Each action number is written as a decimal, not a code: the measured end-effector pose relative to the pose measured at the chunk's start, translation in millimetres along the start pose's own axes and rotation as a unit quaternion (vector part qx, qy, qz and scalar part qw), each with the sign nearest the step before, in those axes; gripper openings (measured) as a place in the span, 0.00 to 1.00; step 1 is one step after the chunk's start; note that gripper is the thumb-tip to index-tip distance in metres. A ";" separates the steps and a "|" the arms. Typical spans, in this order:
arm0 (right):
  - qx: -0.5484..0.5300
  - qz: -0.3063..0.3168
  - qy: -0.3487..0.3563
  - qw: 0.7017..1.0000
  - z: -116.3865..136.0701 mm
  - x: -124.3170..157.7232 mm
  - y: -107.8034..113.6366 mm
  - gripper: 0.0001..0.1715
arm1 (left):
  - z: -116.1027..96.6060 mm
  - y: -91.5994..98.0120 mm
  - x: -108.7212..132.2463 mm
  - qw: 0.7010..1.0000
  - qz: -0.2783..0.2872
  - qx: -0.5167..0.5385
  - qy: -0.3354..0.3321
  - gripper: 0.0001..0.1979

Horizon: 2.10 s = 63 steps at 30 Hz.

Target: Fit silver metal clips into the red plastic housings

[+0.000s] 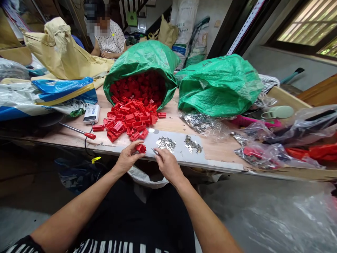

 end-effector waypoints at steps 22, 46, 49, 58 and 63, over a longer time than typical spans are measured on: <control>0.043 0.047 0.073 0.995 -15.9 -18.4 -12.3 0.12 | 9.1 8.0 -23.3 0.978 0.007 -0.203 -0.038 0.19; 0.060 0.048 -0.003 0.997 10.3 -4.1 -15.7 0.13 | -4.4 -0.2 -2.9 0.979 -0.052 -0.190 -0.043 0.15; -0.026 0.002 0.027 0.999 16.7 10.9 -9.6 0.11 | -16.3 -0.3 14.2 0.987 -0.076 -0.132 -0.050 0.15; -0.171 0.045 0.021 0.984 62.9 25.6 2.7 0.24 | -42.7 -12.1 55.1 0.901 0.081 0.383 0.188 0.09; -0.179 0.023 0.031 0.983 72.5 27.6 2.5 0.22 | -45.3 -12.5 69.2 0.839 0.094 0.472 0.255 0.06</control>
Point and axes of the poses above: each hand's wrist, its own x-axis away from the middle knuckle, its own y-axis out of the back of the hand, z = x × y, the point moved 1 cm from there along -x, towards the middle knuckle, and after that the axes turned 13 degrees about y, right-handed, at the moved point
